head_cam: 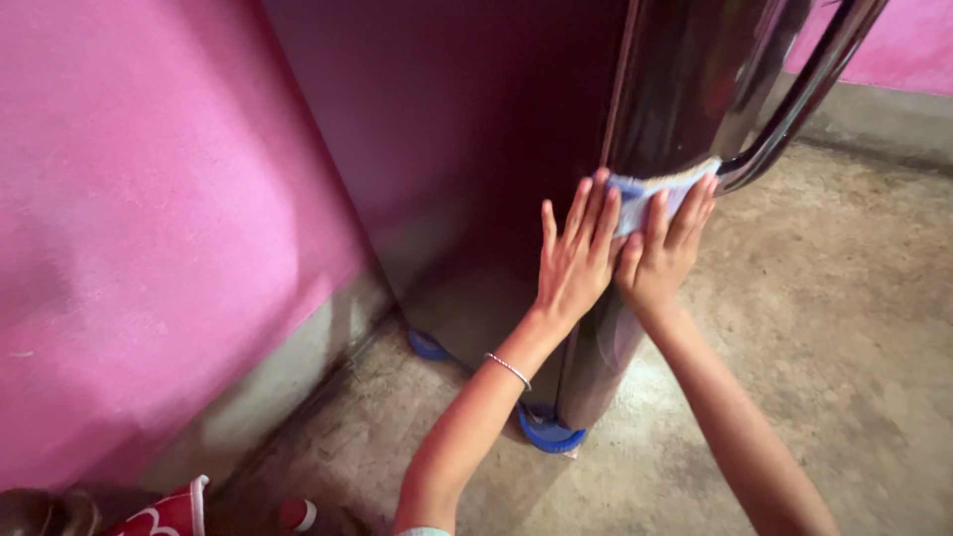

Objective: The person wipes the exterior of a maroon refrigerator with a cloth. They clean the top, front, and side panels in a systematic manner, moving from top to bottom and side to side.

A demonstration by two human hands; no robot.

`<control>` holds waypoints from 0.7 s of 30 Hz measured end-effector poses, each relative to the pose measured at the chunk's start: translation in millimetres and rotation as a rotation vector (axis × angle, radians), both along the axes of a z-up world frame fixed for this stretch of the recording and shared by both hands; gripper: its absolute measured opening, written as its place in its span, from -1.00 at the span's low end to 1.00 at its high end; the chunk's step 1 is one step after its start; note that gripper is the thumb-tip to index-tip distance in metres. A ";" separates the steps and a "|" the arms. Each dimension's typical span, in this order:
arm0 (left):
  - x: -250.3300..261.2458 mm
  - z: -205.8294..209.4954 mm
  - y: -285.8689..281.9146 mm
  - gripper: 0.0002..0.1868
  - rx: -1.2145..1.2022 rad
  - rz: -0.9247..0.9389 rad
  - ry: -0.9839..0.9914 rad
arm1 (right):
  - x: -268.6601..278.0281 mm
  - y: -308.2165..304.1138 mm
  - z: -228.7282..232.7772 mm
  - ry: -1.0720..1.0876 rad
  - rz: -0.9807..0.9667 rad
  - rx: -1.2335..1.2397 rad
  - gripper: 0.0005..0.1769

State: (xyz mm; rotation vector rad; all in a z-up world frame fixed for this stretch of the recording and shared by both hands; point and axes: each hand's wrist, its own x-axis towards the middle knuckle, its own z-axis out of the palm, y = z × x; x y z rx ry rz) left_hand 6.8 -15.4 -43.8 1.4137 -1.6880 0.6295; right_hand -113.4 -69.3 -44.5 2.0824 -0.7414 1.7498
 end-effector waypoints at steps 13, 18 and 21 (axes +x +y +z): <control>-13.5 114.8 -5.3 -0.27 -0.036 0.055 0.017 | -6.1 -5.1 103.0 -0.040 0.081 -0.003 -0.39; -1.9 20.4 -14.6 -0.23 -0.053 -0.081 0.060 | -5.4 -4.4 32.4 0.021 0.024 -0.017 -0.37; -1.5 -27.8 -16.3 -0.22 -0.015 -0.087 0.063 | -4.8 -7.3 -12.9 0.021 0.016 -0.006 -0.37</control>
